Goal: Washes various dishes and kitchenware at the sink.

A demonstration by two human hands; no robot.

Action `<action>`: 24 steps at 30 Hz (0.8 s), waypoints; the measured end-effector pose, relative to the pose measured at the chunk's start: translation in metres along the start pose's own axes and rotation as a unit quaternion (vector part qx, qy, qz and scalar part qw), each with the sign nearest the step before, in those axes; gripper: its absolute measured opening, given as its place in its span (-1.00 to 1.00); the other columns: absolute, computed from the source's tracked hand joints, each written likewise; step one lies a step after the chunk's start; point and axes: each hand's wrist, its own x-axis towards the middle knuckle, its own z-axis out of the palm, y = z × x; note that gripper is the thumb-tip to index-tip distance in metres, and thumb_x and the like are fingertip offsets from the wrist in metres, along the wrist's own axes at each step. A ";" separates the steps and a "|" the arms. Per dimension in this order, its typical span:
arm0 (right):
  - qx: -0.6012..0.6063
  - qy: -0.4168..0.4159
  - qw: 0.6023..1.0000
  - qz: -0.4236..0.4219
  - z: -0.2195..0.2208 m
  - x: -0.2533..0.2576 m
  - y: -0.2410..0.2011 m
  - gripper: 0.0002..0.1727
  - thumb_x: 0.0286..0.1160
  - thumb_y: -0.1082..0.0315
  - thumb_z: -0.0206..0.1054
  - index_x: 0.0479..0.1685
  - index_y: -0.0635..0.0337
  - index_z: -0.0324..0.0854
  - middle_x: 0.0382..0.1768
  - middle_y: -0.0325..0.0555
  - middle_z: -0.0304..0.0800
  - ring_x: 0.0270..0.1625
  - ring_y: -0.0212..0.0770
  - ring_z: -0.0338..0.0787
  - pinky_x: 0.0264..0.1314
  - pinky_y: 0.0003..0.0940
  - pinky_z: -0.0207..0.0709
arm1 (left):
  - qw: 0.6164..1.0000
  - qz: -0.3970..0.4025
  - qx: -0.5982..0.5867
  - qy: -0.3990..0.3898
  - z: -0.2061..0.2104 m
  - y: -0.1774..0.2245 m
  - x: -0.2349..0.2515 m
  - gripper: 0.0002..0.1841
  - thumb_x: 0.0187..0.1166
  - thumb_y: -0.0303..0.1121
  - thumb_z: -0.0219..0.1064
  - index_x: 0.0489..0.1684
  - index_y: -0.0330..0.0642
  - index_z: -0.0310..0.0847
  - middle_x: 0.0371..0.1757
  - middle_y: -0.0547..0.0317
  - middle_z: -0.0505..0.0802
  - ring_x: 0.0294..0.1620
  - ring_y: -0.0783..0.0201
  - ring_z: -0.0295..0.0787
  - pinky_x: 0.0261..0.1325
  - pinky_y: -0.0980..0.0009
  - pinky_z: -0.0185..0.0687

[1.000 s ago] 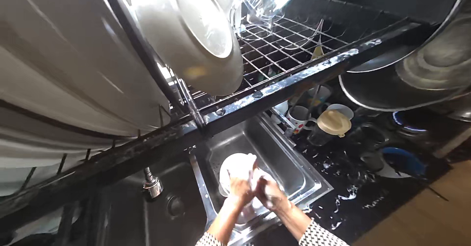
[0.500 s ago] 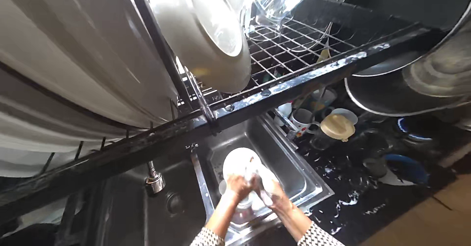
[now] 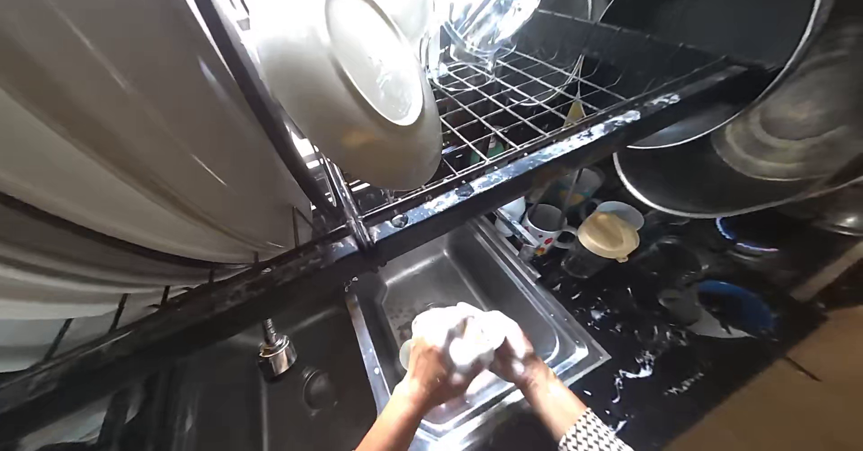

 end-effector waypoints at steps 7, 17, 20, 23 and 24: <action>-0.253 0.091 0.960 -0.083 0.017 -0.009 0.013 -0.53 0.82 0.37 -0.03 0.65 0.26 0.29 0.14 -0.10 0.75 0.08 -0.37 0.77 0.16 -0.36 0.70 | 0.966 -0.152 0.061 -0.201 0.046 -0.033 0.005 -0.42 0.64 -0.18 0.22 0.61 -0.30 0.48 0.62 -0.23 0.58 0.69 -0.09 0.42 0.73 -0.07 0.20; -0.341 0.232 0.904 -0.113 -0.001 -0.012 0.000 -0.46 0.64 0.65 0.10 0.63 0.52 0.22 0.39 0.24 0.55 0.32 -0.23 0.62 0.40 -0.35 0.49 | 0.904 -0.208 0.110 -0.358 0.073 -0.009 -0.015 -0.59 0.70 -0.29 0.17 0.29 -0.42 0.69 0.30 -0.41 0.77 0.46 -0.33 0.61 0.50 -0.29 0.38; -0.312 0.177 0.930 -0.082 -0.002 -0.013 0.005 -0.49 0.58 0.62 0.14 0.55 0.46 0.31 0.07 -0.01 0.66 -0.01 -0.41 0.67 0.06 -0.46 0.60 | 0.916 -0.235 0.099 -0.311 0.074 -0.013 0.010 -0.48 0.63 -0.19 0.29 0.44 -0.40 0.60 0.37 -0.38 0.73 0.47 -0.28 0.62 0.53 -0.21 0.39; -0.283 0.161 0.937 -0.125 -0.011 -0.014 0.003 -0.44 0.56 0.58 0.18 0.58 0.42 0.29 0.11 0.01 0.70 0.02 -0.42 0.71 0.08 -0.44 0.66 | 0.966 -0.208 0.087 -0.129 0.073 -0.069 0.035 -0.34 0.40 -0.08 0.43 0.55 -0.15 0.59 0.52 -0.16 0.68 0.55 -0.13 0.57 0.56 -0.18 0.40; -0.277 0.174 0.935 -0.135 -0.018 -0.012 0.001 -0.46 0.64 0.52 0.16 0.62 0.40 0.27 0.17 0.05 0.68 0.07 -0.38 0.71 0.12 -0.40 0.66 | 0.961 -0.236 0.027 -0.144 0.069 -0.085 0.039 -0.38 0.42 -0.14 0.47 0.51 -0.20 0.59 0.45 -0.14 0.72 0.49 -0.06 0.62 0.54 -0.11 0.48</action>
